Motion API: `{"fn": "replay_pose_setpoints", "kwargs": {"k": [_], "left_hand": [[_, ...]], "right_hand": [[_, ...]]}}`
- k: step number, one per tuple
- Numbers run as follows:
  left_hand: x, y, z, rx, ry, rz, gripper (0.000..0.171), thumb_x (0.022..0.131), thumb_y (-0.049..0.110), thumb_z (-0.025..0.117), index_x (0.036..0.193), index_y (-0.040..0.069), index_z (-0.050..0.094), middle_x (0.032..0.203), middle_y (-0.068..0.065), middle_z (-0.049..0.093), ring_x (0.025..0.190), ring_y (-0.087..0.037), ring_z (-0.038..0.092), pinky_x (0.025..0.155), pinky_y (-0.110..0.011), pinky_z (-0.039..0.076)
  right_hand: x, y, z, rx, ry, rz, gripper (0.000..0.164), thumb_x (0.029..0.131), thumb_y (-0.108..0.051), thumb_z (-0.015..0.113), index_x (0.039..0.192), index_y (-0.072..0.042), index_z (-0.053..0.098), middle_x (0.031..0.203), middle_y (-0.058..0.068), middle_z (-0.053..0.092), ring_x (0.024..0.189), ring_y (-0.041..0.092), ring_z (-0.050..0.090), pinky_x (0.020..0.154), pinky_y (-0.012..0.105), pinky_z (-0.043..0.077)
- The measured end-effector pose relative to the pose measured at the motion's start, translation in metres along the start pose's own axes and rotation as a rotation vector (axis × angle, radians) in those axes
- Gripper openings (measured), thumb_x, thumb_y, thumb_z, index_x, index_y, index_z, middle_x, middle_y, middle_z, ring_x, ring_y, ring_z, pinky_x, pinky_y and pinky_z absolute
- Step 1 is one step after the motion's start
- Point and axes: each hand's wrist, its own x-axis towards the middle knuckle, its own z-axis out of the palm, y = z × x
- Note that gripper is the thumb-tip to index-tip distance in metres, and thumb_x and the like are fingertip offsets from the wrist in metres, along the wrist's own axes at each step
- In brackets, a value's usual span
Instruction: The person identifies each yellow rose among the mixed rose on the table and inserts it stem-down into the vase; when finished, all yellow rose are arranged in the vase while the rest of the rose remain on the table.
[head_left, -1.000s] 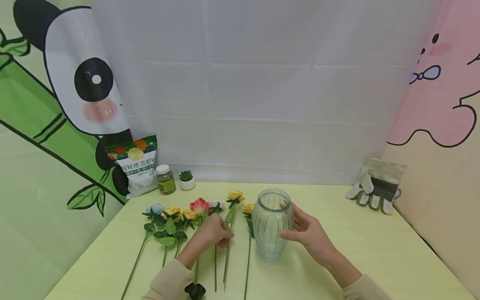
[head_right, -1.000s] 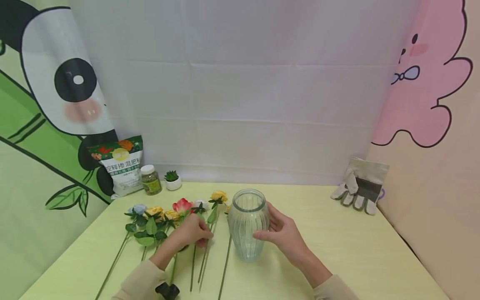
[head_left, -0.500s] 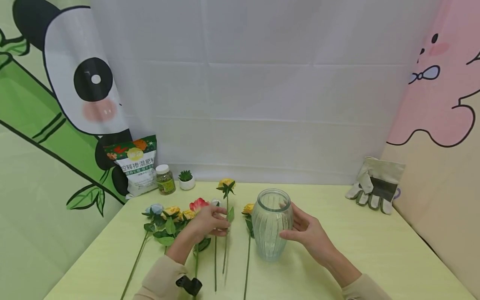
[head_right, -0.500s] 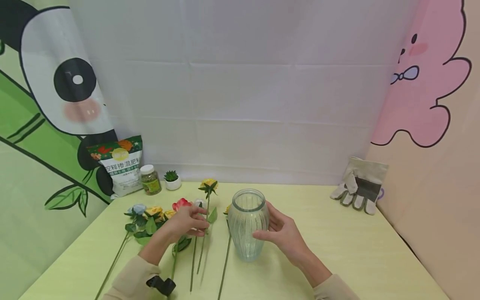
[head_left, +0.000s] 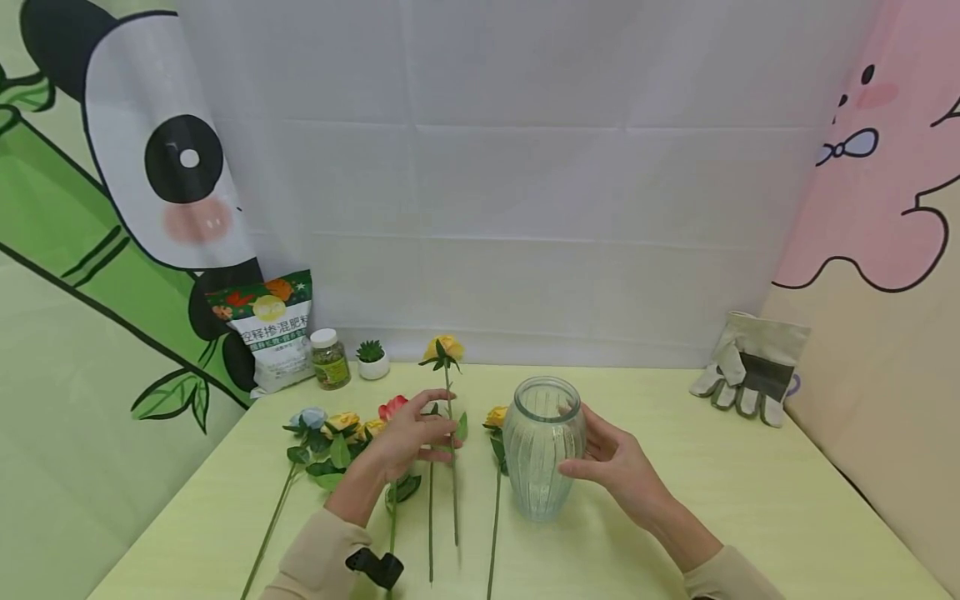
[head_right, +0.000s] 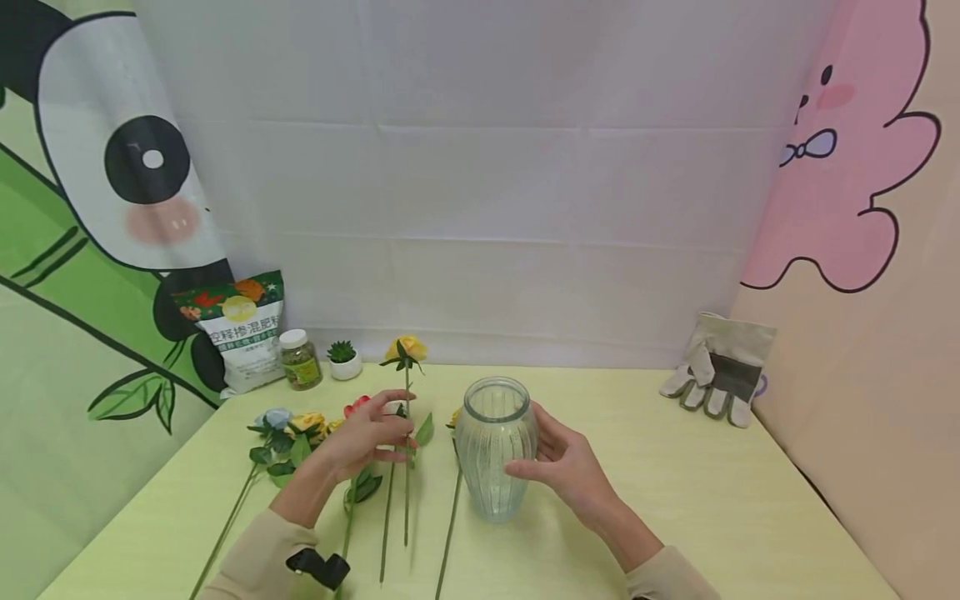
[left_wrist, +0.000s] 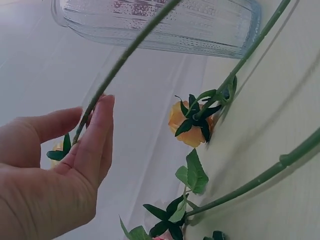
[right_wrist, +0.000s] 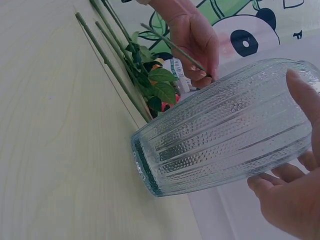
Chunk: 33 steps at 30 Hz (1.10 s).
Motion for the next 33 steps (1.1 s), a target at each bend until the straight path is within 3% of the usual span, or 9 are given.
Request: {"fn": "replay_pose_setpoints", "kwargs": {"k": [3, 7, 14, 19, 25, 33], "left_hand": [[0.001, 0.002, 0.001, -0.034, 0.039, 0.006, 0.043, 0.103, 0.019, 0.059, 0.142, 0.008, 0.044, 0.095, -0.013, 0.061, 0.09, -0.037, 0.071, 0.08, -0.047, 0.06], [0.002, 0.003, -0.001, -0.095, 0.057, 0.034, 0.039, 0.106, 0.028, 0.053, 0.137, 0.004, 0.049, 0.098, -0.012, 0.062, 0.09, -0.031, 0.072, 0.084, -0.045, 0.059], [-0.003, 0.015, -0.002, -0.291, 0.098, 0.145, 0.01, 0.102, 0.012, 0.059, 0.107, 0.009, 0.068, 0.099, -0.004, 0.071, 0.101, -0.02, 0.069, 0.099, -0.039, 0.052], [-0.011, 0.03, -0.002, -0.492, 0.135, 0.207, 0.014, 0.102, 0.003, 0.057, 0.108, 0.012, 0.065, 0.105, -0.005, 0.073, 0.1, -0.02, 0.071, 0.093, -0.035, 0.055], [-0.02, 0.047, 0.001, -0.691, 0.123, 0.288, 0.023, 0.102, -0.005, 0.051, 0.111, 0.011, 0.065, 0.111, -0.008, 0.071, 0.1, -0.022, 0.071, 0.082, -0.031, 0.059], [-0.028, 0.062, 0.0, -0.911, 0.188, 0.311, 0.025, 0.098, -0.012, 0.053, 0.101, 0.003, 0.072, 0.102, -0.011, 0.073, 0.095, -0.024, 0.073, 0.083, -0.03, 0.058]], "right_hand": [[0.0, 0.0, 0.0, -0.001, -0.004, -0.002, 0.092, 0.086, -0.002, 0.078, 0.158, -0.002, 0.021, 0.159, 0.021, 0.029, 0.14, 0.037, 0.039, 0.103, 0.03, 0.047], [-0.001, 0.0, 0.0, -0.002, -0.003, 0.005, 0.092, 0.086, -0.002, 0.078, 0.159, -0.004, 0.022, 0.158, 0.02, 0.031, 0.14, 0.037, 0.039, 0.103, 0.03, 0.046], [-0.001, 0.0, -0.001, -0.006, -0.002, 0.009, 0.092, 0.086, -0.002, 0.078, 0.159, -0.004, 0.022, 0.159, 0.018, 0.031, 0.141, 0.037, 0.038, 0.104, 0.03, 0.046], [-0.001, 0.001, -0.002, -0.019, -0.003, 0.005, 0.091, 0.086, -0.003, 0.078, 0.158, -0.005, 0.023, 0.159, 0.017, 0.03, 0.142, 0.038, 0.036, 0.104, 0.031, 0.045], [0.0, 0.001, -0.004, -0.047, 0.003, -0.006, 0.091, 0.086, -0.004, 0.078, 0.158, -0.004, 0.024, 0.159, 0.018, 0.031, 0.141, 0.039, 0.036, 0.105, 0.031, 0.045], [0.001, 0.0, -0.003, -0.041, 0.014, -0.002, 0.091, 0.085, -0.005, 0.079, 0.158, -0.005, 0.025, 0.159, 0.017, 0.031, 0.142, 0.038, 0.036, 0.105, 0.031, 0.045]]}}
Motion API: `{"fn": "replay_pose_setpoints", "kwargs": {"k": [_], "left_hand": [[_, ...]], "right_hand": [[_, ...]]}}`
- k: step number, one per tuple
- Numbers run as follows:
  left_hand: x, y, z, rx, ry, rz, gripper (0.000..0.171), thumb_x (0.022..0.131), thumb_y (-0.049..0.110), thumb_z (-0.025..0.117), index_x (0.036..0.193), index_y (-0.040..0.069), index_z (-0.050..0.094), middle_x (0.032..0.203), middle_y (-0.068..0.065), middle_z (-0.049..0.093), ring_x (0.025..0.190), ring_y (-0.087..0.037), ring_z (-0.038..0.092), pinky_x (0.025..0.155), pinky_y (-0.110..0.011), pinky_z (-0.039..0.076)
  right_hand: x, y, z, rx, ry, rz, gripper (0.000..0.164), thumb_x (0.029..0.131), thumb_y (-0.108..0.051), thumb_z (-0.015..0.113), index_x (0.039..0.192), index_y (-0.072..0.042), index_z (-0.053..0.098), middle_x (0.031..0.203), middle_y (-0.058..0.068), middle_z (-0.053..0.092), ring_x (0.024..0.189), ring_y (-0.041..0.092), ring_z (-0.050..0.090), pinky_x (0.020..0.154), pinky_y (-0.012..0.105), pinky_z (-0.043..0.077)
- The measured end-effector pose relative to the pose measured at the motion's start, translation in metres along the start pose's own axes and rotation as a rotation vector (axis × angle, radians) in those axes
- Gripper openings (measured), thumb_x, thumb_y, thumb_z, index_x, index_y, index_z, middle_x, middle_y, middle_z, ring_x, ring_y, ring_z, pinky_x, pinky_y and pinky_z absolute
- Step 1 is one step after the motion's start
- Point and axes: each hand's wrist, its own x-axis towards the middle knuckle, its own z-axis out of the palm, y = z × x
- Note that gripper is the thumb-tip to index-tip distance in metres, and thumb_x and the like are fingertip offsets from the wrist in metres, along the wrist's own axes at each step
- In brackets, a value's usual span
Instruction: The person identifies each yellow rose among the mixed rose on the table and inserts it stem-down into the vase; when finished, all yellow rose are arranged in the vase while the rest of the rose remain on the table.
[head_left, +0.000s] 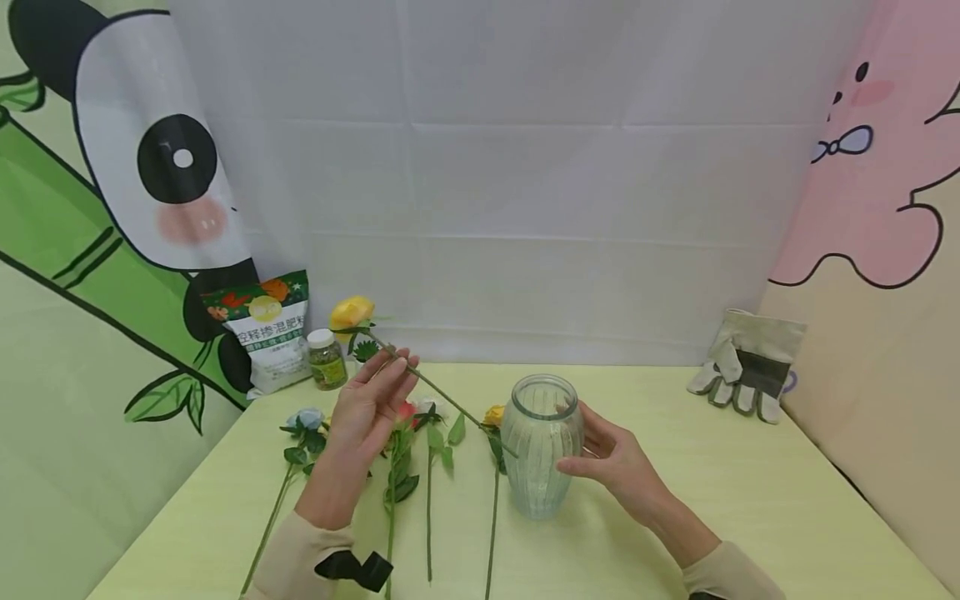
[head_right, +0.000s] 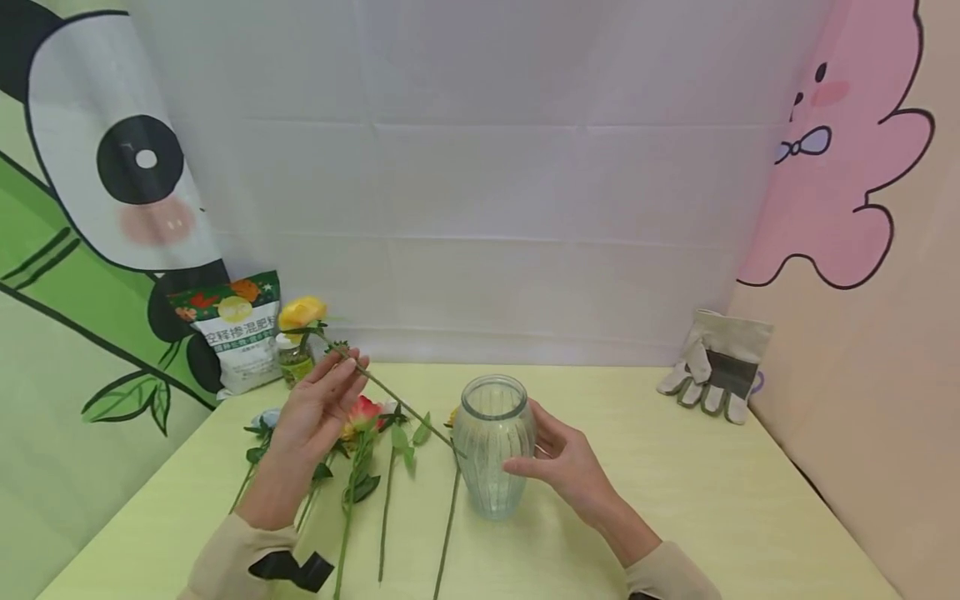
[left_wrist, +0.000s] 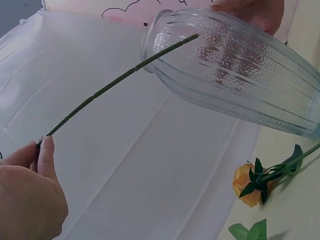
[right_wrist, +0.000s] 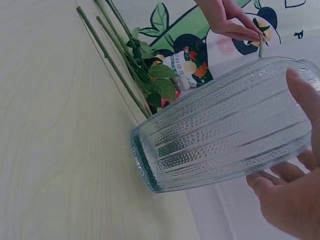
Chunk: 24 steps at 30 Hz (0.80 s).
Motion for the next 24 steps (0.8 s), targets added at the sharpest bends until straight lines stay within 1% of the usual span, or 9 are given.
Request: {"fn": "replay_pose_setpoints", "kwargs": {"k": [2, 6, 10, 13, 18, 24], "left_hand": [[-0.002, 0.004, 0.0, -0.069, -0.01, 0.002, 0.026, 0.099, -0.012, 0.051, 0.099, 0.001, 0.074, 0.099, -0.012, 0.073, 0.094, -0.025, 0.073, 0.084, -0.031, 0.058], [-0.003, 0.012, 0.003, -0.183, -0.053, 0.007, 0.03, 0.101, -0.01, 0.048, 0.093, -0.002, 0.075, 0.096, -0.014, 0.073, 0.092, -0.026, 0.073, 0.085, -0.031, 0.058], [-0.002, 0.018, 0.008, -0.257, -0.079, 0.024, 0.031, 0.102, -0.008, 0.046, 0.092, -0.003, 0.075, 0.096, -0.014, 0.072, 0.092, -0.026, 0.072, 0.086, -0.03, 0.057], [0.0, 0.02, 0.013, -0.31, -0.077, 0.03, 0.029, 0.101, -0.009, 0.048, 0.093, -0.004, 0.075, 0.096, -0.015, 0.072, 0.092, -0.026, 0.072, 0.088, -0.03, 0.056], [0.004, 0.018, 0.023, -0.359, -0.041, 0.056, 0.022, 0.095, -0.013, 0.056, 0.092, -0.004, 0.076, 0.095, -0.016, 0.073, 0.091, -0.028, 0.072, 0.087, -0.032, 0.057], [0.006, 0.013, 0.034, -0.336, -0.033, 0.084, 0.021, 0.092, -0.013, 0.061, 0.091, -0.002, 0.078, 0.094, -0.015, 0.073, 0.088, -0.027, 0.073, 0.085, -0.032, 0.058]], "right_hand": [[0.0, 0.0, 0.001, 0.004, 0.0, 0.0, 0.091, 0.085, -0.005, 0.079, 0.158, -0.006, 0.025, 0.159, 0.017, 0.031, 0.142, 0.038, 0.036, 0.105, 0.032, 0.045], [0.0, 0.0, 0.001, 0.004, 0.004, -0.003, 0.091, 0.085, -0.004, 0.079, 0.158, -0.007, 0.026, 0.159, 0.015, 0.032, 0.141, 0.037, 0.037, 0.104, 0.032, 0.045], [0.0, 0.001, 0.0, -0.003, 0.013, -0.005, 0.091, 0.084, -0.005, 0.08, 0.158, -0.006, 0.027, 0.159, 0.017, 0.031, 0.141, 0.038, 0.037, 0.105, 0.031, 0.045], [0.001, 0.0, 0.0, -0.005, 0.019, -0.002, 0.091, 0.084, -0.006, 0.081, 0.158, -0.005, 0.027, 0.159, 0.019, 0.03, 0.14, 0.039, 0.037, 0.104, 0.031, 0.045], [0.001, -0.001, 0.0, -0.009, 0.023, 0.005, 0.092, 0.083, -0.006, 0.081, 0.158, -0.004, 0.026, 0.159, 0.018, 0.031, 0.14, 0.038, 0.038, 0.104, 0.032, 0.046], [0.002, -0.002, 0.001, -0.013, 0.023, 0.007, 0.093, 0.083, -0.006, 0.082, 0.158, -0.004, 0.027, 0.158, 0.017, 0.032, 0.14, 0.038, 0.038, 0.104, 0.033, 0.046]]}}
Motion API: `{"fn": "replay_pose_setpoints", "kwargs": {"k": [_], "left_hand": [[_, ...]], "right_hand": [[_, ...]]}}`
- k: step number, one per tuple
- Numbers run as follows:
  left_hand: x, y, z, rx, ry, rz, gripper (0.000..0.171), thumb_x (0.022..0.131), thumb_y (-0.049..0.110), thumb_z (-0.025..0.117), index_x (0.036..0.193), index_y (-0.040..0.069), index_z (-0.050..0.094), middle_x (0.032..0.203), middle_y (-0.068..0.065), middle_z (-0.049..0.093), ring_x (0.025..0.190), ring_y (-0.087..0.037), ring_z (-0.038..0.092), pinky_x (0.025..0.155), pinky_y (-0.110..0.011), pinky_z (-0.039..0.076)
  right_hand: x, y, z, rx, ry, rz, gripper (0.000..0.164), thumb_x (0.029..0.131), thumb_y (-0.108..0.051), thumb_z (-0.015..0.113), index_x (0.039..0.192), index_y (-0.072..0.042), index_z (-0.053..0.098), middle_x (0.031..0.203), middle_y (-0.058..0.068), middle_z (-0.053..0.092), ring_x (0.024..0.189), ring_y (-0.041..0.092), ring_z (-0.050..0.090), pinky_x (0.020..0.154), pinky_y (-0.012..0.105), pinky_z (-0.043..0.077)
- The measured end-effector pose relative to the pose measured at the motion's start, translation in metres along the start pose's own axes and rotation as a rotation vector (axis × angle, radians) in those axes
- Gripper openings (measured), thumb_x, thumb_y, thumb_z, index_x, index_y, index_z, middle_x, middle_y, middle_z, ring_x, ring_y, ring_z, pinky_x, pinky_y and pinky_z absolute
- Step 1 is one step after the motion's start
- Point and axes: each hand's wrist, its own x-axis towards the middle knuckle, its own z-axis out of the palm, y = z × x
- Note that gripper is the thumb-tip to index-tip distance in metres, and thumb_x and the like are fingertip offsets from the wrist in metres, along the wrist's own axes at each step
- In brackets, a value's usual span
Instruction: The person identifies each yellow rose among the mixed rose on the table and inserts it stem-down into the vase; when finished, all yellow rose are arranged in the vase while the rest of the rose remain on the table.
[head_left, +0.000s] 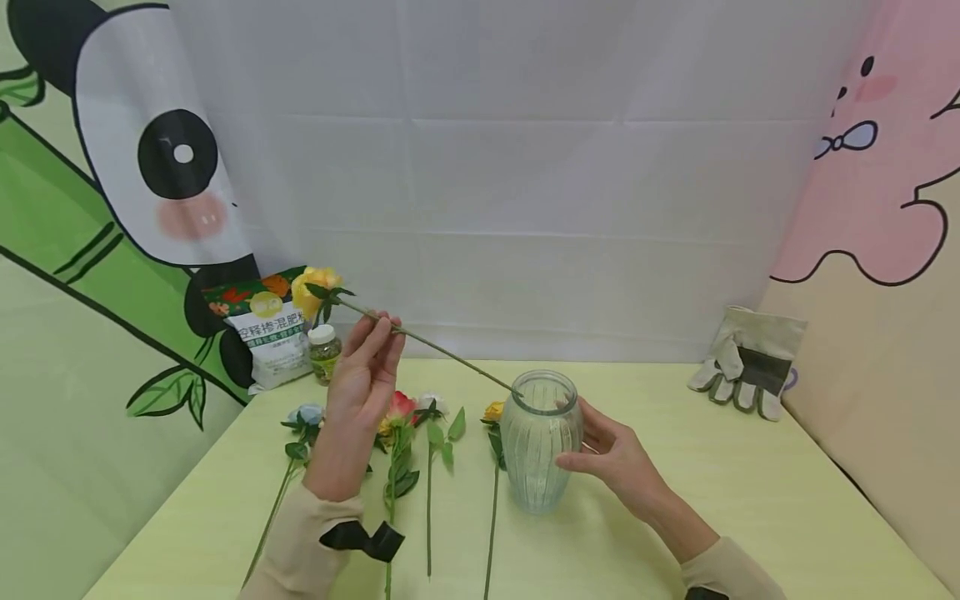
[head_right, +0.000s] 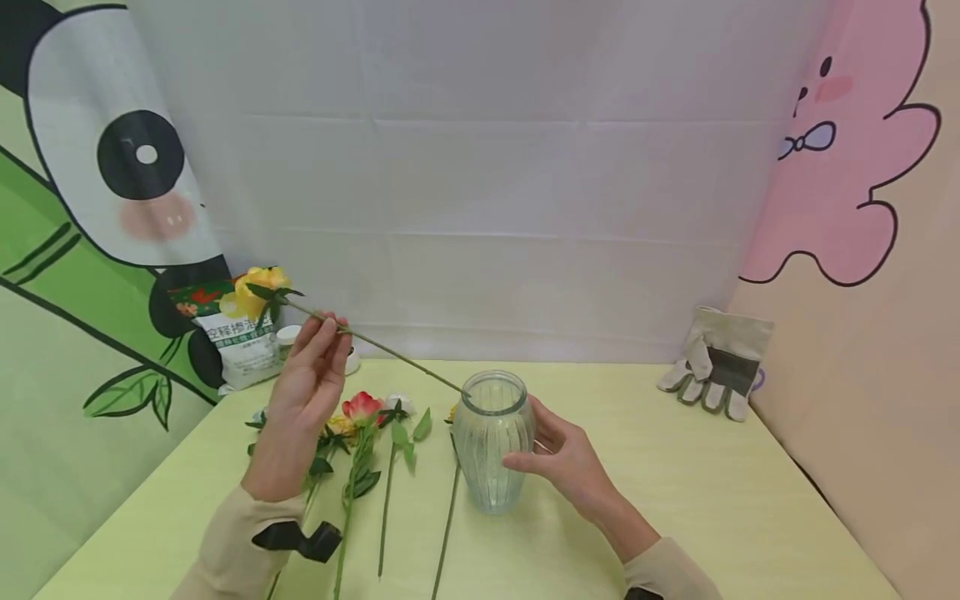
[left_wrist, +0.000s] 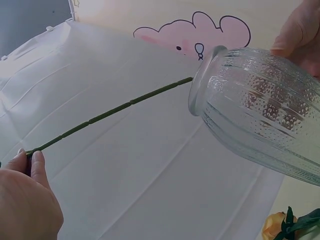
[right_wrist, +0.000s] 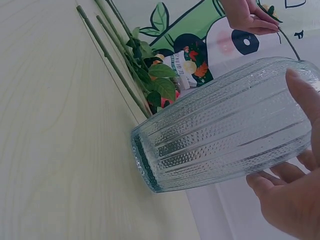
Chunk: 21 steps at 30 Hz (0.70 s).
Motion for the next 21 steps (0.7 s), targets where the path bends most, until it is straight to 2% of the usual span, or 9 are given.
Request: {"fn": "replay_pose_setpoints", "kwargs": {"k": [8, 13, 21], "left_hand": [[0.005, -0.012, 0.007, 0.033, -0.002, 0.021, 0.017, 0.086, -0.015, 0.066, 0.089, -0.003, 0.078, 0.093, -0.015, 0.073, 0.086, -0.027, 0.074, 0.084, -0.034, 0.058], [0.007, -0.02, 0.009, 0.053, -0.013, 0.026, 0.018, 0.088, -0.016, 0.064, 0.089, -0.003, 0.077, 0.093, -0.015, 0.073, 0.087, -0.027, 0.074, 0.087, -0.034, 0.057], [0.006, -0.033, 0.011, 0.174, 0.009, 0.046, 0.022, 0.092, -0.014, 0.061, 0.09, 0.0, 0.078, 0.093, -0.012, 0.074, 0.088, -0.024, 0.074, 0.087, -0.032, 0.057]], "right_hand": [[0.0, 0.0, 0.0, 0.005, -0.002, -0.001, 0.093, 0.083, -0.007, 0.082, 0.158, -0.005, 0.027, 0.158, 0.016, 0.033, 0.14, 0.037, 0.038, 0.104, 0.032, 0.046], [0.0, 0.0, -0.001, 0.008, -0.006, -0.001, 0.093, 0.083, -0.007, 0.082, 0.158, -0.005, 0.026, 0.159, 0.017, 0.03, 0.141, 0.038, 0.037, 0.104, 0.032, 0.045], [0.0, 0.001, 0.0, 0.008, -0.001, -0.005, 0.093, 0.083, -0.007, 0.082, 0.157, -0.004, 0.026, 0.158, 0.017, 0.032, 0.14, 0.036, 0.038, 0.104, 0.032, 0.045]]}}
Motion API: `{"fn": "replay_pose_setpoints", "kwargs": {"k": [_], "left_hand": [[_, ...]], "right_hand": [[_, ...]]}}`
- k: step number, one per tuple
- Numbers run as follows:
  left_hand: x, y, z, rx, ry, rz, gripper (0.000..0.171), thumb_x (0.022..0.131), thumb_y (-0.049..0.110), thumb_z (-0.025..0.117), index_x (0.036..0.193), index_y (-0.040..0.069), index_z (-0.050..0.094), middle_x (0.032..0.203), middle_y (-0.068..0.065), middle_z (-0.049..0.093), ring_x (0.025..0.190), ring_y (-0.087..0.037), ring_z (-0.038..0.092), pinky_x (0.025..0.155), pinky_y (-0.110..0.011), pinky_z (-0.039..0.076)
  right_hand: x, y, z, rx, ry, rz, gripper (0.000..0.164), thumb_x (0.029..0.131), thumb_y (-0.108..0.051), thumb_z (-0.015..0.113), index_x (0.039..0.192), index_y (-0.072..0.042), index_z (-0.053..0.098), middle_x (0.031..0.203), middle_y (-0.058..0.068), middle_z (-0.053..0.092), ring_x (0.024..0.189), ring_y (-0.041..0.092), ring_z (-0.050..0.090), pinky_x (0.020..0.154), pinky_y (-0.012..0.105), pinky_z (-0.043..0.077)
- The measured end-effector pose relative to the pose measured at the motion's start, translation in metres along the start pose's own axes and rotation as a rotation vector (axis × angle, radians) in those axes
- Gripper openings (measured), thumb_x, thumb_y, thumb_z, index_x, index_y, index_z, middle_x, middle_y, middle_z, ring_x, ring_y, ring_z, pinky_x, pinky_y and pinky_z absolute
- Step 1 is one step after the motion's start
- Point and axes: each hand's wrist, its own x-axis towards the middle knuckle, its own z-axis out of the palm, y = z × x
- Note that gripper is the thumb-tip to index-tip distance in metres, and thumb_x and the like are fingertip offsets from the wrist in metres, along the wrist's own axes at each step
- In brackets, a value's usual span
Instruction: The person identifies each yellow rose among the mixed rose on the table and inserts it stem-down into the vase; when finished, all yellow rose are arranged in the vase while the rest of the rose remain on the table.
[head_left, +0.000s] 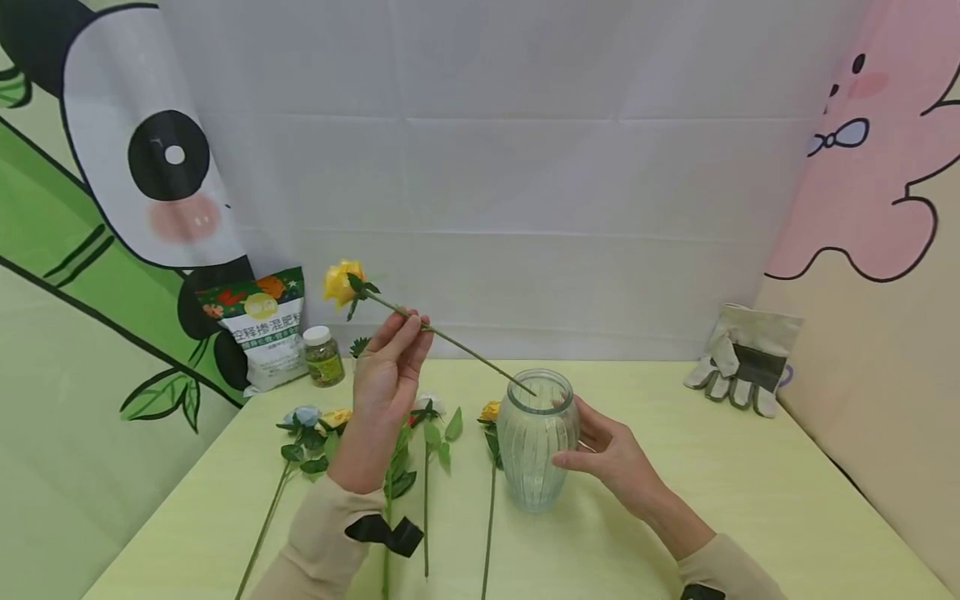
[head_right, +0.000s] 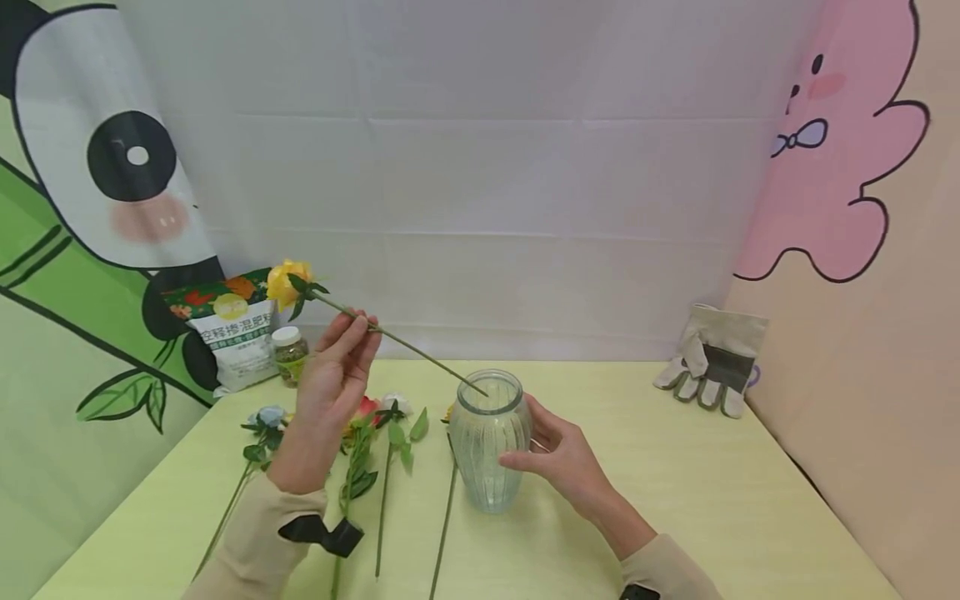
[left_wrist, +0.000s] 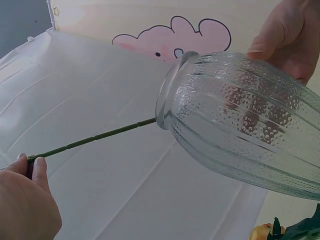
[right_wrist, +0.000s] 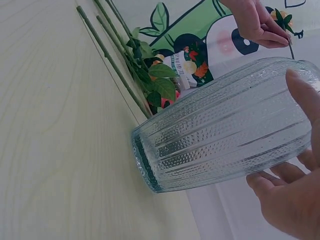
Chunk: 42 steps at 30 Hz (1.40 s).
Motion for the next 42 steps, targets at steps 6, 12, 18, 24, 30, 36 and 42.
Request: {"fn": "replay_pose_setpoints", "kwargs": {"k": [6, 12, 18, 24, 30, 36, 42], "left_hand": [[0.001, -0.012, -0.001, 0.093, 0.011, 0.007, 0.03, 0.095, -0.014, 0.056, 0.088, 0.003, 0.078, 0.092, -0.01, 0.074, 0.089, -0.023, 0.073, 0.09, -0.033, 0.056], [0.002, -0.027, -0.001, 0.159, -0.002, 0.016, 0.035, 0.095, -0.017, 0.054, 0.085, 0.005, 0.079, 0.089, -0.009, 0.074, 0.086, -0.022, 0.074, 0.088, -0.034, 0.057], [0.002, -0.04, -0.004, 0.188, -0.02, 0.005, 0.04, 0.095, -0.019, 0.051, 0.082, 0.007, 0.079, 0.088, -0.008, 0.074, 0.085, -0.022, 0.074, 0.085, -0.034, 0.058], [0.0, -0.051, -0.005, 0.218, 0.0, -0.01, 0.042, 0.093, -0.021, 0.052, 0.08, 0.008, 0.079, 0.087, -0.008, 0.075, 0.084, -0.022, 0.074, 0.084, -0.035, 0.058], [-0.001, -0.058, -0.005, 0.251, 0.001, -0.022, 0.042, 0.093, -0.021, 0.054, 0.078, 0.009, 0.079, 0.087, -0.007, 0.075, 0.083, -0.021, 0.074, 0.084, -0.035, 0.058], [-0.005, -0.062, -0.005, 0.353, -0.015, -0.025, 0.04, 0.09, -0.021, 0.059, 0.076, 0.011, 0.079, 0.088, -0.006, 0.075, 0.083, -0.021, 0.074, 0.085, -0.036, 0.058], [-0.008, -0.068, -0.003, 0.488, -0.042, 0.006, 0.037, 0.085, -0.02, 0.066, 0.074, 0.013, 0.077, 0.084, -0.005, 0.075, 0.082, -0.019, 0.075, 0.092, -0.038, 0.055]], "right_hand": [[0.0, 0.0, 0.001, 0.005, -0.004, -0.005, 0.093, 0.083, -0.006, 0.082, 0.157, -0.004, 0.026, 0.159, 0.019, 0.03, 0.14, 0.037, 0.038, 0.105, 0.032, 0.045], [0.0, 0.0, 0.001, 0.002, 0.011, 0.003, 0.094, 0.082, -0.006, 0.082, 0.157, -0.002, 0.025, 0.157, 0.018, 0.034, 0.14, 0.036, 0.039, 0.104, 0.032, 0.045], [0.0, 0.0, 0.001, -0.008, 0.016, 0.007, 0.094, 0.082, -0.006, 0.082, 0.157, -0.001, 0.025, 0.157, 0.018, 0.034, 0.14, 0.036, 0.039, 0.104, 0.032, 0.046], [0.001, 0.001, 0.001, -0.021, 0.012, 0.001, 0.093, 0.083, -0.006, 0.081, 0.157, -0.001, 0.025, 0.158, 0.018, 0.033, 0.14, 0.036, 0.038, 0.104, 0.031, 0.045], [0.0, 0.0, 0.001, -0.004, 0.014, 0.009, 0.093, 0.083, -0.007, 0.082, 0.157, -0.003, 0.025, 0.158, 0.016, 0.033, 0.14, 0.035, 0.039, 0.103, 0.032, 0.046], [-0.001, 0.0, 0.001, -0.007, 0.021, 0.011, 0.095, 0.083, -0.008, 0.082, 0.157, -0.002, 0.024, 0.157, 0.017, 0.034, 0.14, 0.035, 0.039, 0.105, 0.032, 0.045], [0.0, 0.0, 0.002, -0.021, 0.023, 0.015, 0.094, 0.083, -0.009, 0.082, 0.157, -0.003, 0.024, 0.157, 0.017, 0.036, 0.14, 0.035, 0.04, 0.106, 0.032, 0.044]]}}
